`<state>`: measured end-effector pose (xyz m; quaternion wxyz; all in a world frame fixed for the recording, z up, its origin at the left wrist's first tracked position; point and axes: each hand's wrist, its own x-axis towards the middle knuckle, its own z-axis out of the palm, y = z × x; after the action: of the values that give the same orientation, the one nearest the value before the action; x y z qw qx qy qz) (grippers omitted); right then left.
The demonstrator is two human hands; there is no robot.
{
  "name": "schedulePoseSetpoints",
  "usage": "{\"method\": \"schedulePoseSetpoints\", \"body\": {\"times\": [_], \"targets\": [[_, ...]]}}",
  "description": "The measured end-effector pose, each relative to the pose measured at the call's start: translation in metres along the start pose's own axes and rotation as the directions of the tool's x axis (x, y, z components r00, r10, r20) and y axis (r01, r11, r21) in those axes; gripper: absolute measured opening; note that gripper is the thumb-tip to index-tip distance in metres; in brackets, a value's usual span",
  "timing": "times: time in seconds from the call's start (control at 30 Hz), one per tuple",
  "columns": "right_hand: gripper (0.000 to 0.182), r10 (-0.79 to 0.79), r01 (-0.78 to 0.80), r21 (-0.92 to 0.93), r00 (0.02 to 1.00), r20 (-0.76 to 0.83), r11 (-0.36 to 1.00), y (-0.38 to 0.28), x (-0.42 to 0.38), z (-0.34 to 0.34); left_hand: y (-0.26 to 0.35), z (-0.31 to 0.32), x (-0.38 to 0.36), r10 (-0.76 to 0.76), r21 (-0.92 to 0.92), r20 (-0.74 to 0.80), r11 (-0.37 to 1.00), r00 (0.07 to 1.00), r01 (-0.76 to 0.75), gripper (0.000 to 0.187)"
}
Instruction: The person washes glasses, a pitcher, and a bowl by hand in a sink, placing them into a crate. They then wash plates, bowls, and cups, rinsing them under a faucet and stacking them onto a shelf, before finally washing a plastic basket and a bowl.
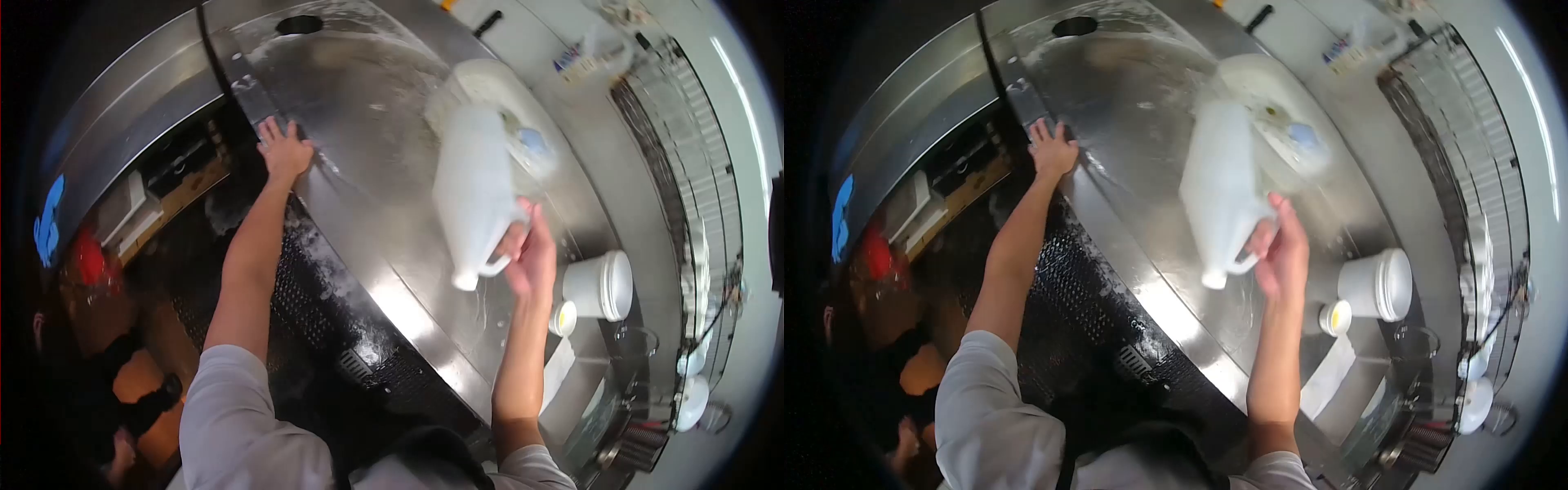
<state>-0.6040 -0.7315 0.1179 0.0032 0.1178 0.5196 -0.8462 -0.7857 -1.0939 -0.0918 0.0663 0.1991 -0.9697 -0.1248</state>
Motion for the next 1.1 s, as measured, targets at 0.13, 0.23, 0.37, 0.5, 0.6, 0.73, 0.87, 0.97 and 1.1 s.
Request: {"method": "schedulePoseSetpoints", "body": {"times": [0.13,0.23,0.37,0.5,0.6,0.73,0.87,0.97,1.1], "targets": [[0.038,-0.095,-0.01,-0.434,0.971,-0.22,0.901,-0.003,-0.101,-0.071,0.012,0.01,0.006,-0.02,0.19,0.044,0.982,0.999,0.012,0.059],[0.046,-0.281,-0.033,-0.642,0.881,-0.38,0.766,-0.011,-0.19,-0.152,0.048,0.03,-0.021,0.053,0.371,0.09,0.925,0.995,-0.083,0.06],[0.055,-0.486,-0.071,-0.613,0.54,-0.687,0.787,-0.03,-0.314,-0.29,0.125,0.067,-0.108,0.227,0.199,0.073,0.951,0.971,-0.237,0.063],[0.065,-0.617,-0.244,-0.664,0.246,-0.747,0.707,-0.046,-0.432,-0.438,0.216,0.068,-0.235,0.397,0.08,0.096,0.911,0.913,-0.404,0.063],[0.072,-0.753,-0.709,-0.612,0.176,-0.634,0.35,-0.043,-0.52,-0.604,0.279,0.088,-0.33,0.558,0.044,0.089,0.825,0.825,-0.563,0.061],[0.078,-0.677,-0.941,-0.272,0.068,-0.733,0.2,-0.071,-0.568,-0.705,0.355,0.117,-0.443,0.685,-0.167,-0.038,0.713,0.727,-0.681,0.056],[0.08,-0.587,-0.958,-0.286,0.241,-0.773,-0.016,-0.077,-0.588,-0.798,0.449,0.059,-0.545,0.418,-0.766,0.295,0.641,0.859,-0.049,0.049],[0.082,-0.516,-0.955,-0.289,0.28,-0.809,-0.065,-0.076,-0.579,-0.841,0.48,0.072,-0.565,0.44,-0.693,0.565,0.712,0.698,0.112,0.038],[0.07,-0.59,-0.876,-0.419,0.211,-0.779,0.24,-0.061,-0.567,-0.887,0.494,0.073,-0.571,0.381,-0.6,0.654,0.787,0.653,0.141,0.033]]}}
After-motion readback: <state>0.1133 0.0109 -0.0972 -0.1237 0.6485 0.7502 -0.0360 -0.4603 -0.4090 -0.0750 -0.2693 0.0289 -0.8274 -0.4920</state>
